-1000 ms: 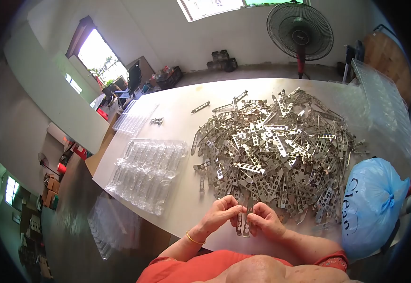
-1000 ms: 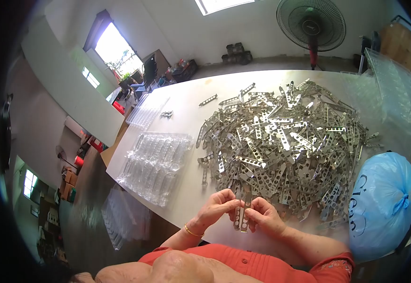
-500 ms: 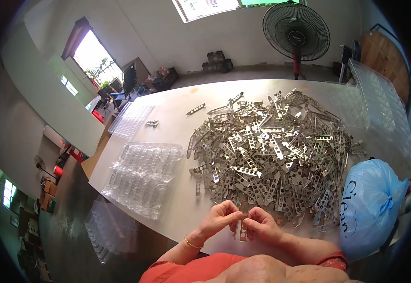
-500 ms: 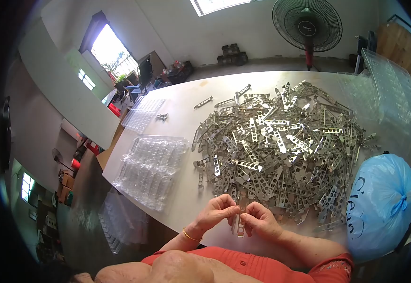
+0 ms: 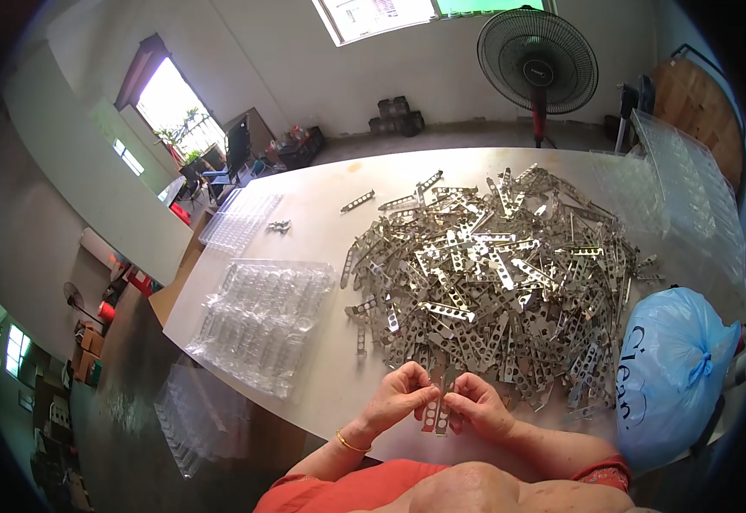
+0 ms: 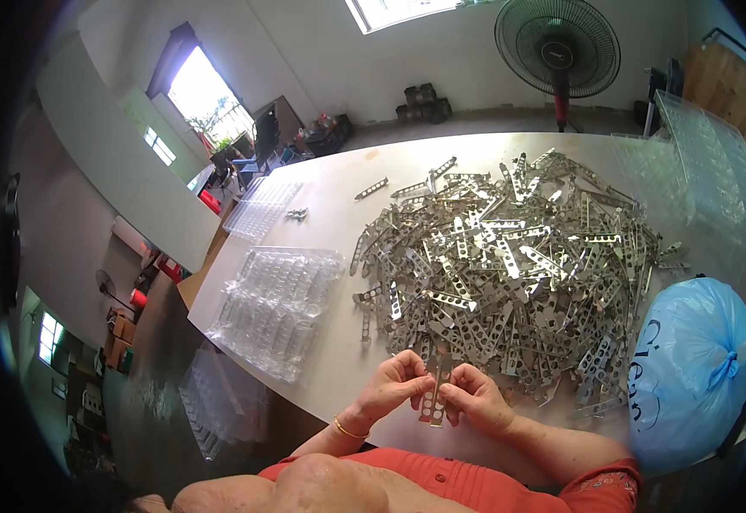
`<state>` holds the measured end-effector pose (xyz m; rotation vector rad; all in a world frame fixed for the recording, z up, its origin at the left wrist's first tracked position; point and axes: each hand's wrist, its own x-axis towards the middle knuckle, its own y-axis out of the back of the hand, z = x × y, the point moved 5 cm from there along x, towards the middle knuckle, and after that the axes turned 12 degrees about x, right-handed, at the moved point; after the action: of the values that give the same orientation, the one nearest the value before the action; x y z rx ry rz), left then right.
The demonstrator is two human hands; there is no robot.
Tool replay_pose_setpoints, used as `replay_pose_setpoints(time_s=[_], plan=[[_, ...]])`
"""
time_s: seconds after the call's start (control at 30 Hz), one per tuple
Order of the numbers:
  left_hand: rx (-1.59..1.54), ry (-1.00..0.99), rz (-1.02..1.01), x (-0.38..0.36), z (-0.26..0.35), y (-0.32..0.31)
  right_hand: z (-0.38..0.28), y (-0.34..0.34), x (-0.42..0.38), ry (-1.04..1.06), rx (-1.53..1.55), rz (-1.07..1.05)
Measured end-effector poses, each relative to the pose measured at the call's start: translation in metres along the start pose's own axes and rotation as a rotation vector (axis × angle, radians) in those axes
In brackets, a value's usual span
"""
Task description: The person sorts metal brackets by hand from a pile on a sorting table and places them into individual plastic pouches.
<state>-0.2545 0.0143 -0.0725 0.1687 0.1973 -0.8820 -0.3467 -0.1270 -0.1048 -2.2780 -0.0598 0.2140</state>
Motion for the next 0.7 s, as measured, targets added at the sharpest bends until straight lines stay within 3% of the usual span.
replay_pose_setpoints(time_s=[0.7], plan=[[0.11,-0.05,0.005,-0.007,0.009,-0.01,0.004,-0.007,0.001,-0.108,-0.067,-0.015]])
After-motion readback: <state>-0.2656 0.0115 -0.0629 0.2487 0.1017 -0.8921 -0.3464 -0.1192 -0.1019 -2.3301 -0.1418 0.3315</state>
